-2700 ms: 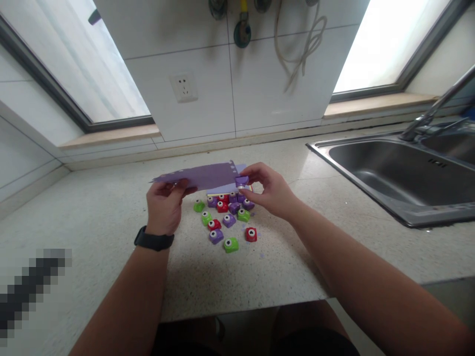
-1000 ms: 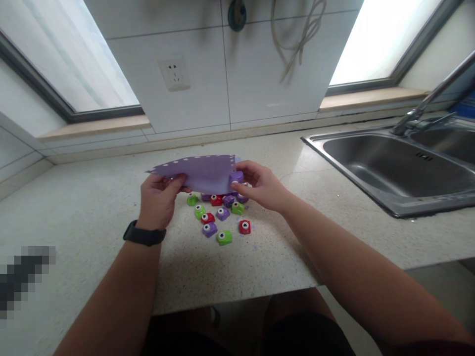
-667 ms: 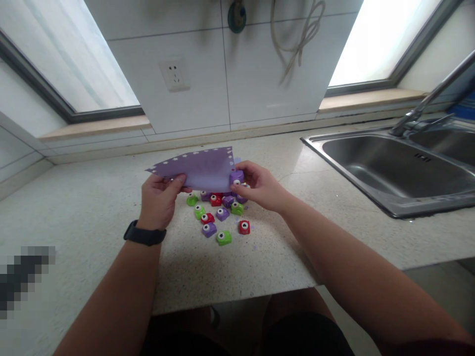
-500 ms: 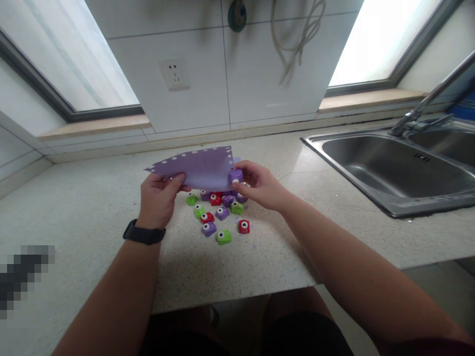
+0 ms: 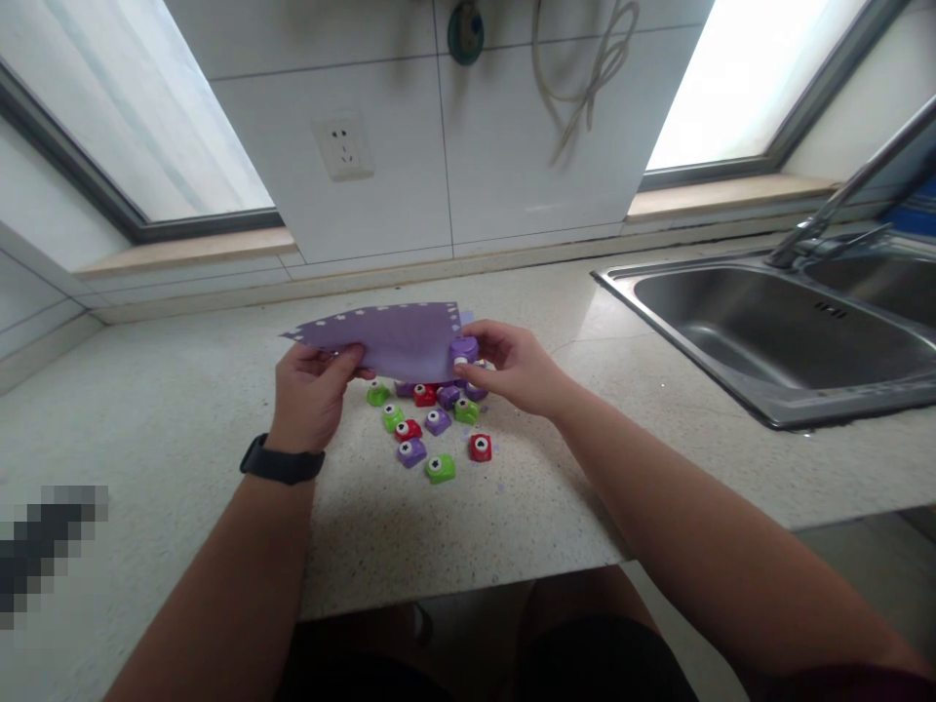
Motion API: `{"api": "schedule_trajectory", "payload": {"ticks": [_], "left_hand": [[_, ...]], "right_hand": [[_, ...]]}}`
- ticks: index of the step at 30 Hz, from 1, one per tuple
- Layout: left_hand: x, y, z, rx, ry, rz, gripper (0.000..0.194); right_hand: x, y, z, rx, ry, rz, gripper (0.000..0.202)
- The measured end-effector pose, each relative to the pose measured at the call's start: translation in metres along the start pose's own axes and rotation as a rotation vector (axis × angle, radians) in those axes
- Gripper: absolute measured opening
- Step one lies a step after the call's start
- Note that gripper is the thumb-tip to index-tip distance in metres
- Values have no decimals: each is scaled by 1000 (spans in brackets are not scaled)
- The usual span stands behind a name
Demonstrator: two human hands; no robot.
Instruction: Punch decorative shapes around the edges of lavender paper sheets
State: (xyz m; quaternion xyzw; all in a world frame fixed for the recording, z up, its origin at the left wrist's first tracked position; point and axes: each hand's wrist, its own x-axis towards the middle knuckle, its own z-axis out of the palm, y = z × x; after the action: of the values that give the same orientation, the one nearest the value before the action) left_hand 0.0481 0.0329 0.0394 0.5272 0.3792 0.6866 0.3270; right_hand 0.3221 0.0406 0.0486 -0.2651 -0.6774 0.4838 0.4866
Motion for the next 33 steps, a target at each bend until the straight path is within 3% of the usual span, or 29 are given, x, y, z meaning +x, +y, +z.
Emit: {"api": "schedule_trajectory", "payload": {"ticks": [33], "left_hand": [[-1,1,1,17,36,-14,22]], "right_hand": [[-2,-4,2,-73,26,7,37]]}}
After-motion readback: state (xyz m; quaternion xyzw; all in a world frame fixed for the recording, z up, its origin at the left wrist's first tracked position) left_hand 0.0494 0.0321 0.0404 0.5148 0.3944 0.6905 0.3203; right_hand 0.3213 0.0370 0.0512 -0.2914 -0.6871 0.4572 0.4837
